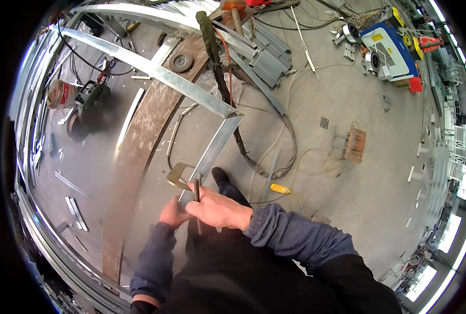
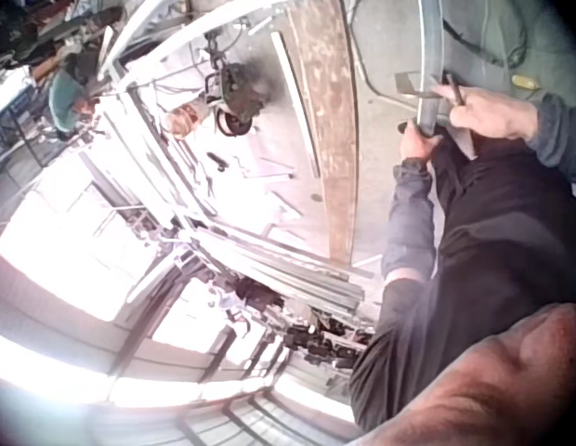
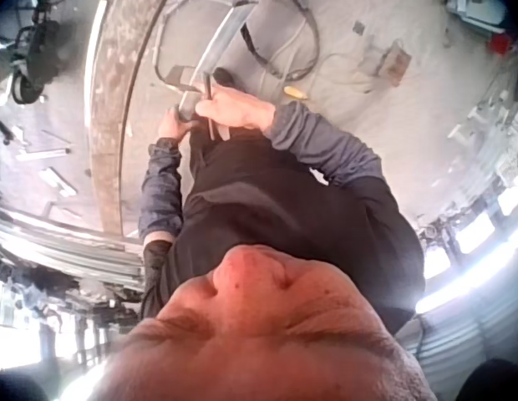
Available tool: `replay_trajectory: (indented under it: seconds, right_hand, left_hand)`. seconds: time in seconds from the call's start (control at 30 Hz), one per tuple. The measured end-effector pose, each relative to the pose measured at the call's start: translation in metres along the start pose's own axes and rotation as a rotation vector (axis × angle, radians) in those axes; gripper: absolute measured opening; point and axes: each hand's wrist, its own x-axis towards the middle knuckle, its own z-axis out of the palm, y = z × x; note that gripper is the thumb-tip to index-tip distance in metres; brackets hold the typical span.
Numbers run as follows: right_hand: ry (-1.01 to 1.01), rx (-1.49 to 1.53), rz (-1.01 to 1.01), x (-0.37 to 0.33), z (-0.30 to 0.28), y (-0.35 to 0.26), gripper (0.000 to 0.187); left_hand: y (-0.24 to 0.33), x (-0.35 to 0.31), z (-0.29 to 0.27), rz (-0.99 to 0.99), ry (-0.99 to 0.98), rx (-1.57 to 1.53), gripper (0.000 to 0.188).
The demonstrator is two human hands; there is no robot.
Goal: The person measures and marks a metal frame using a try square, then uses an angle grinder to cut the frame, producing sparks. They repeatedly measure, adjust, and grind the frame to achieve the desired shape and fit.
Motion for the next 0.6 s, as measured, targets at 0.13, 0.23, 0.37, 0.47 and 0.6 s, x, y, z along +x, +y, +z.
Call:
replay_trajectory:
  seconds: [0.13, 0.23, 0.37, 0.47, 0.6]
  right_hand:
    - [0.019, -0.110, 0.015, 0.003, 0.001, 0.008, 0.078]
    - [0.058, -0.104, -0.033, 0.005, 0.007, 0.025, 0.078]
    - [0.076, -0.092, -0.072, 0.004, 0.011, 0.030, 0.074]
    - [0.093, -0.114, -0.074, 0.007, 0.012, 0.036, 0.074]
    - [0.088, -0.096, -0.063, 0.006, 0.013, 0.036, 0.074]
  left_hand:
    - [0.011, 0.016, 0.004, -0.054, -0.006, -0.130, 0.077]
    - [0.010, 0.016, 0.009, -0.064, 0.024, -0.145, 0.070]
    - [0.007, 0.017, 0.015, -0.075, 0.053, -0.126, 0.070]
    - [0.010, 0.016, 0.014, -0.085, 0.060, -0.101, 0.069]
    - [0.010, 0.014, 0.012, -0.068, 0.080, -0.094, 0.067]
